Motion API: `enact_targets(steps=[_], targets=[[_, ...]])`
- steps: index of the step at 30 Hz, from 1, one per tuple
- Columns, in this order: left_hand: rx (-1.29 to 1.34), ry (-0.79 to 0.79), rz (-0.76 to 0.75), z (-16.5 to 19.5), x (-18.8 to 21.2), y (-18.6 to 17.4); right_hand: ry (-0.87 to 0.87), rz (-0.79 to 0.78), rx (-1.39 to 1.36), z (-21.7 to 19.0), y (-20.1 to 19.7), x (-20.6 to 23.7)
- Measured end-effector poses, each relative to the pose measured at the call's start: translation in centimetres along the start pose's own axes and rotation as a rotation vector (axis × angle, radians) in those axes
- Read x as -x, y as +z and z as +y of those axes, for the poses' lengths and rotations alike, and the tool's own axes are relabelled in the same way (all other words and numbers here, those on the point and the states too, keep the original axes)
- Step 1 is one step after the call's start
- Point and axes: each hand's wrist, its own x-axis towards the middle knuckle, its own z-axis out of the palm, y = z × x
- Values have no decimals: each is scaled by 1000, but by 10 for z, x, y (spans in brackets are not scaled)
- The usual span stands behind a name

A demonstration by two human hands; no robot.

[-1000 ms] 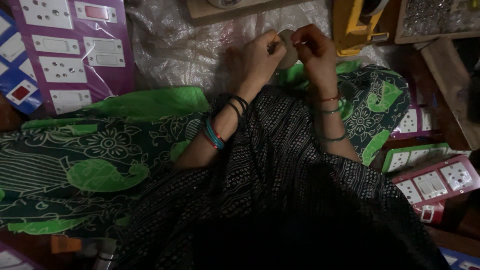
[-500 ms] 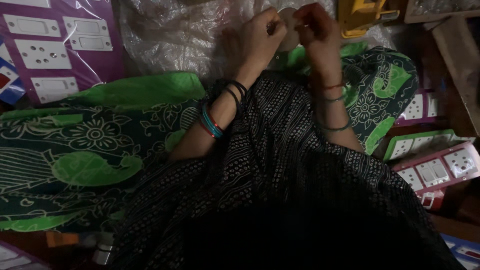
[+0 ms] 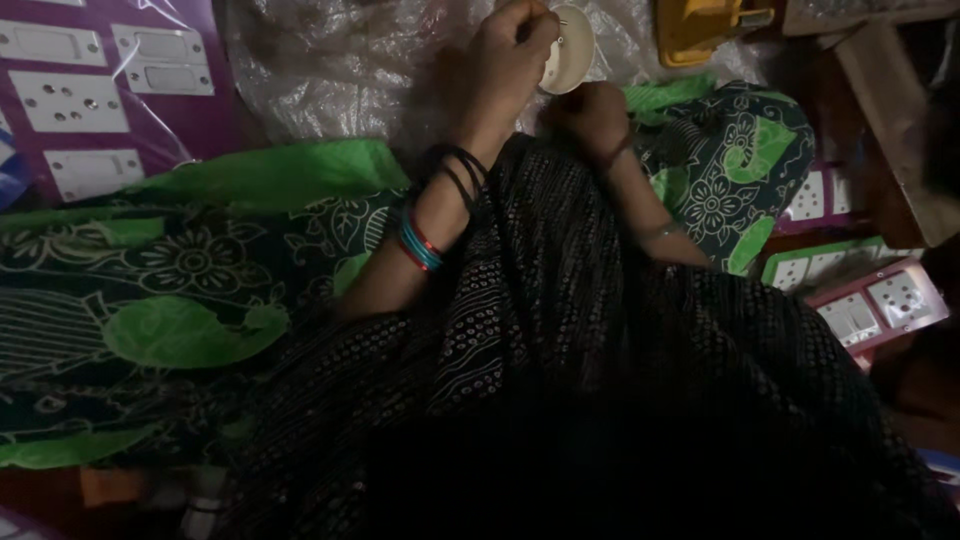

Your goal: The person sits on the floor and repeatedly picks small metal components from a container, places them into a small cup, and then transfers them to a wooden box. The person handles the components one by one using both hands.

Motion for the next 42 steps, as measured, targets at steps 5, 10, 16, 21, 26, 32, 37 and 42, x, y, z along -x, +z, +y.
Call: enact_targets(steps=[5,10,16,21,26,32,37,42], targets=[[42,69,-15,2,2,-2,-42,117,208,-22,12,-7],[-198,83,59,7,6,-6,-43,58,410,-30,15,-12],[21,24,37,12,1,-11,-64,-15,457,-32,11,-11],[192,-47,103,11,-1,-18,43,-13,396,-27,7,-9],[294,-16,95,6,-5,-19,155,85,0,-10,-7,-7],[160,-16,93,6,-9,-20,18,240,-650,2,-17,-9],[-166,-70,41,16,1,-16,83,278,-867,-8,-24,-4],[-109,-139,-110,8,-2,-1,-79,96,-951,-25,-26,2]])
